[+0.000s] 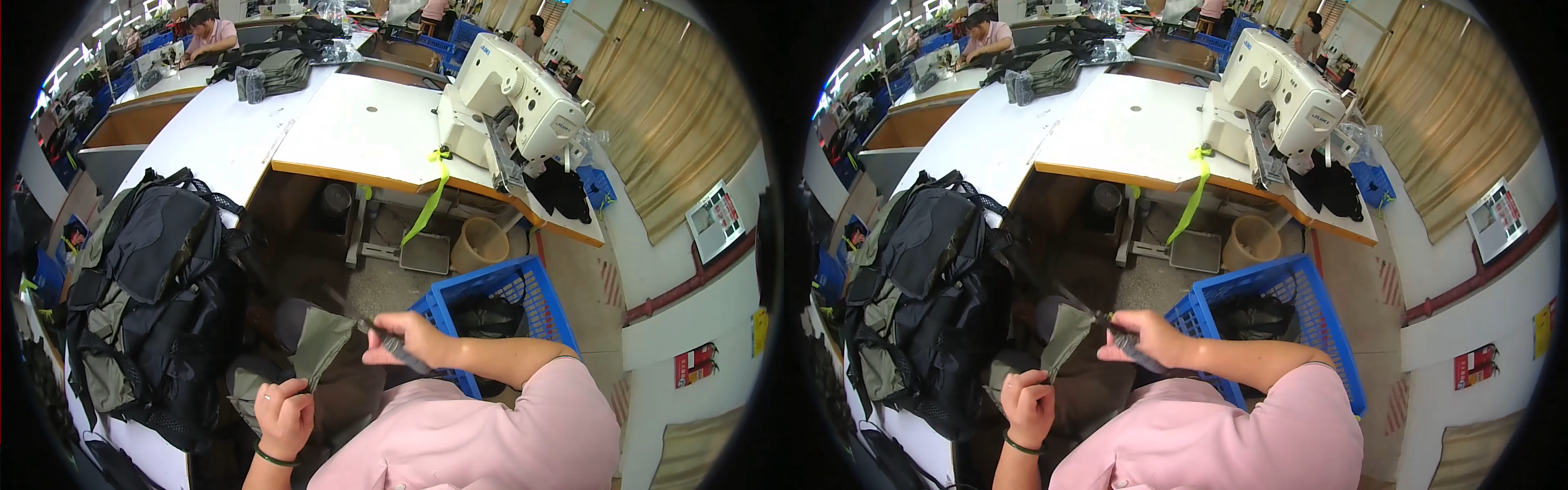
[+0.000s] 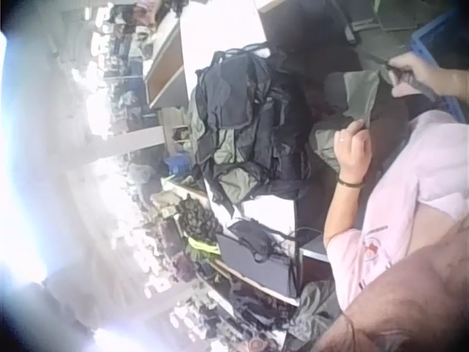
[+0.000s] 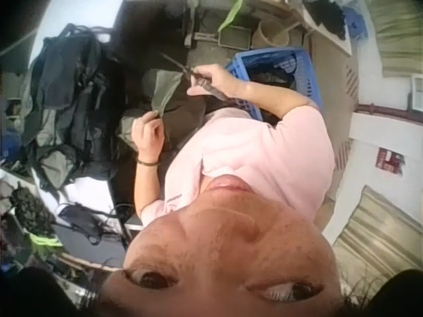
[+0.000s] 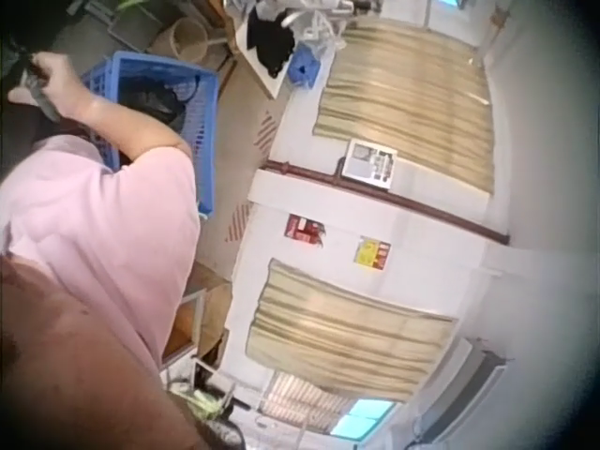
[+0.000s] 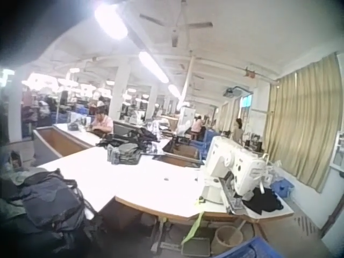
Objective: Cutting and trimming pieces of green fabric using scissors.
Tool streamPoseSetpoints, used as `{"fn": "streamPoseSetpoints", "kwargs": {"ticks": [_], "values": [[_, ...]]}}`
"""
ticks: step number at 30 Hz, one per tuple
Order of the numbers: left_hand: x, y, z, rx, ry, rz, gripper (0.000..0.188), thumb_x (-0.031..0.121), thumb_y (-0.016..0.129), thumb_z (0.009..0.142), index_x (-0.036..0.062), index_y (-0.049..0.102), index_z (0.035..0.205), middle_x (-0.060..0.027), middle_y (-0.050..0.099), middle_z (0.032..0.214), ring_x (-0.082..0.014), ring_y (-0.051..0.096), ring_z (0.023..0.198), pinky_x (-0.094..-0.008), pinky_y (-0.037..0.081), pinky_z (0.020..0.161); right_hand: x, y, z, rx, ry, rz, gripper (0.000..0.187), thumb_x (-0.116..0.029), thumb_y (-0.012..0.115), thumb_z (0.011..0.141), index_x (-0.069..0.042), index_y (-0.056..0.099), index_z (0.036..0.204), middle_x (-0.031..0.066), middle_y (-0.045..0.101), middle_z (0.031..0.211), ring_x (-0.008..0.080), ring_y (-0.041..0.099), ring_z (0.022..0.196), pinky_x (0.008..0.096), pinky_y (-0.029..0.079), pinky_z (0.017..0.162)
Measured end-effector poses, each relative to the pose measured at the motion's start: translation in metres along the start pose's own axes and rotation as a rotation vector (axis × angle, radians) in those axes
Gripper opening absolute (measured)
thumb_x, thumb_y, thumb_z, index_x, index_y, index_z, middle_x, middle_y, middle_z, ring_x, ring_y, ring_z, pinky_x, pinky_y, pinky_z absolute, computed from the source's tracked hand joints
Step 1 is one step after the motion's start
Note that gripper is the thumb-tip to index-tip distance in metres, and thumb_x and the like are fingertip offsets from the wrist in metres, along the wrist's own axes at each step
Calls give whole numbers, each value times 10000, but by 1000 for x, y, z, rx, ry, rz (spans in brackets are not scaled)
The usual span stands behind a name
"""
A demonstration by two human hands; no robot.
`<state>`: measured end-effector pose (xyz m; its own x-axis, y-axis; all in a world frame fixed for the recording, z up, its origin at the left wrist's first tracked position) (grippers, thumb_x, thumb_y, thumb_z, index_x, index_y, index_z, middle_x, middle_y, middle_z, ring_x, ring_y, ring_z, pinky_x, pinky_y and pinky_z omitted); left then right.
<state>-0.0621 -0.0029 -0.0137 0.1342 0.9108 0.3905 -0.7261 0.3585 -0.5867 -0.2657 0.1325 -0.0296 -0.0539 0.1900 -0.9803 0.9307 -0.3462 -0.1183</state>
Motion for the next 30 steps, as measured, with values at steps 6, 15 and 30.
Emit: {"fn": "streamPoseSetpoints", "kwargs": {"ticks": [6,15,30], "values": [[0,3,6,8,58,-10,239,-79,685,669,59,566,824,-103,649,949,-231,547,609,-349,395,549,-47,-40,7,53,-427,-812,347,-258,829,711,-38,584,823,98,611,755,273,618,706,357,489,643],[-6,6,5,6,102,5,202,17,664,639,44,581,821,-97,644,971,-166,498,577,-300,368,545,-64,-41,10,-107,-610,-1185,293,-128,774,607,-45,598,826,104,592,759,308,597,728,380,485,606],[0,2,4,-38,158,-9,180,61,657,650,29,585,812,-115,644,965,-162,525,604,-293,381,538,-81,-27,14,-208,-639,-1205,301,-138,789,610,-37,597,819,107,583,748,313,591,718,382,481,609]]}}
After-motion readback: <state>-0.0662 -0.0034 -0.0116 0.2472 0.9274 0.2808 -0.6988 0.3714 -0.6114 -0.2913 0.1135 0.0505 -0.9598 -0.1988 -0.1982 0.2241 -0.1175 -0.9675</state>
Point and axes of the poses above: each hand's wrist, its own z-axis towards the middle knuckle, its own y-axis out of the palm, x = y × z, the point moved 4 cm from there along z, towards the middle knuckle
